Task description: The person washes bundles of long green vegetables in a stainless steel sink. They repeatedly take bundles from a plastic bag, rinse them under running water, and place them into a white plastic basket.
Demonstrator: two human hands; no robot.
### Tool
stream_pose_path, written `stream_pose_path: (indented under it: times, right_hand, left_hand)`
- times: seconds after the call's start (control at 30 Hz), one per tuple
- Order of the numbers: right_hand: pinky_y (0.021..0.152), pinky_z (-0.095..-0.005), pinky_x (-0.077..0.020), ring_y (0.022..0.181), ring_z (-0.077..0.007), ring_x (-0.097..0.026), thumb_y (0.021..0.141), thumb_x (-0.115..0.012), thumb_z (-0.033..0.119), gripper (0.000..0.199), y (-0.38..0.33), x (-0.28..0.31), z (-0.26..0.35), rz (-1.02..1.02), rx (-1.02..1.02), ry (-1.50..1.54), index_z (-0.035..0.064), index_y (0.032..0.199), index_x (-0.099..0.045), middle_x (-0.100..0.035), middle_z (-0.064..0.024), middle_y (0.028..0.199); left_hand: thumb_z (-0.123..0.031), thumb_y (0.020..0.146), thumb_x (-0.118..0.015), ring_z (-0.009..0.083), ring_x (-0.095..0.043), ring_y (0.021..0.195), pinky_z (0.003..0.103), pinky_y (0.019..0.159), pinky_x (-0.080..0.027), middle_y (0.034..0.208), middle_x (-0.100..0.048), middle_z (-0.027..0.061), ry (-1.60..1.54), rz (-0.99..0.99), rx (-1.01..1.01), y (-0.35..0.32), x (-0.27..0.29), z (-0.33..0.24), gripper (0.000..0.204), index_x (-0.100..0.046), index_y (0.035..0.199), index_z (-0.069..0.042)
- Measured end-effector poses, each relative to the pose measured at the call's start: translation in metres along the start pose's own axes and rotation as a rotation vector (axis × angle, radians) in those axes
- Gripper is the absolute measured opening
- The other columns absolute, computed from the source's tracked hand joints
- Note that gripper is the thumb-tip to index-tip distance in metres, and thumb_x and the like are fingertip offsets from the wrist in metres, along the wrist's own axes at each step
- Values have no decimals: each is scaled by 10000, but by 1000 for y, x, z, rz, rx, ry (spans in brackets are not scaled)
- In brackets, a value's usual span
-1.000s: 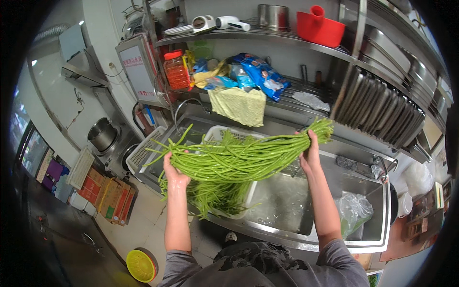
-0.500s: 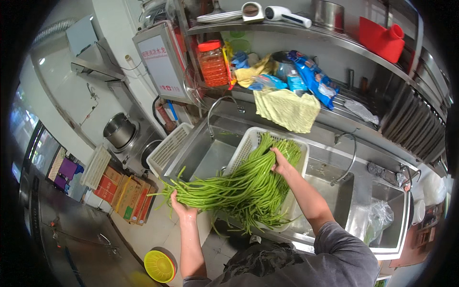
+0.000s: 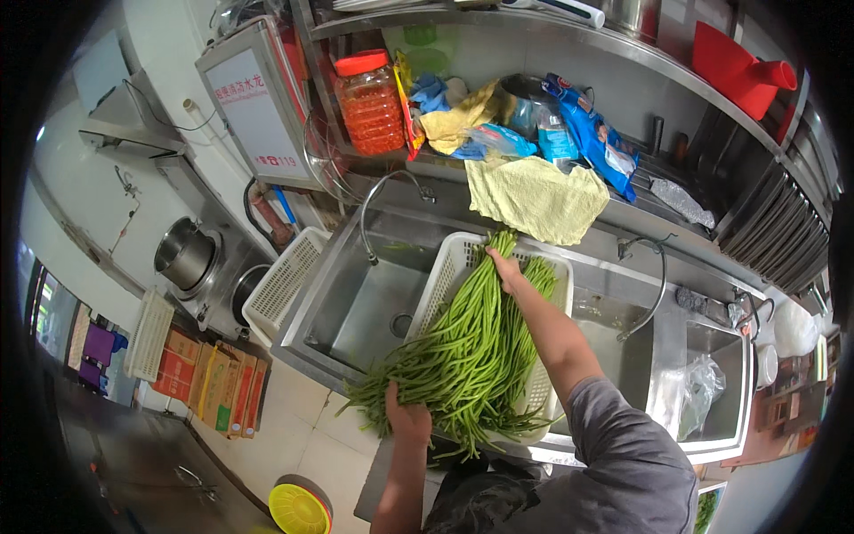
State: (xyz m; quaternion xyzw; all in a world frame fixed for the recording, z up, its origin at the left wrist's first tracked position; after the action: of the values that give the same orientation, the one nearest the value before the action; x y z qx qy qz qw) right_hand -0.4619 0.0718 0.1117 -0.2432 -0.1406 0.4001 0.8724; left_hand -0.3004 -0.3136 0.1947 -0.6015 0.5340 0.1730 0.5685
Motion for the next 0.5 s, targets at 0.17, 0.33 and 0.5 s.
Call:
stream_pose_path:
  times: [0.17,0.33,0.5]
  right_hand:
    - [931,-426,-413,1099,-300,-514,762,-726,360,915,17,18,-25,68,101,-300,-40,1399,-205,-436,-227,1323]
    - [743,-338,-483,851,-210,-585,803,-679,204,614,5,41,-19,67,225,-295,-19,1308,-411,-605,-151,1040]
    - [633,-269,-491,707,-132,-589,897,-558,171,352,-54,67,-33,46,272,95,-37,1179,-525,-624,-88,879]
  left_hand:
    - [-178,898,-581,272,-414,1232,393,1043,-347,1395,-351,142,743,-171,-45,-4,49,-9,643,-216,1412,-53]
    - [-195,879,-598,179,-519,1034,299,847,-412,1223,-509,79,740,61,-68,-27,59,-47,487,-408,1295,-27]
    - [-217,904,-513,109,-487,801,251,709,-381,985,-575,23,799,-75,-394,-59,32,-92,297,-538,1145,-45]
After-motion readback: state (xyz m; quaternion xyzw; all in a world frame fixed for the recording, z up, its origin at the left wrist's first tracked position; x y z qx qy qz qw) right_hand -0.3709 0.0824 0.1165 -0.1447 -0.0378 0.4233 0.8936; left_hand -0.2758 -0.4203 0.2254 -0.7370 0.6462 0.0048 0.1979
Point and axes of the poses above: each hand's wrist, its own y-axis towards the middle knuckle, its own x-axis out of the back of the hand, z = x × y, the point moved 6 cm from there along y, towards the middle knuckle
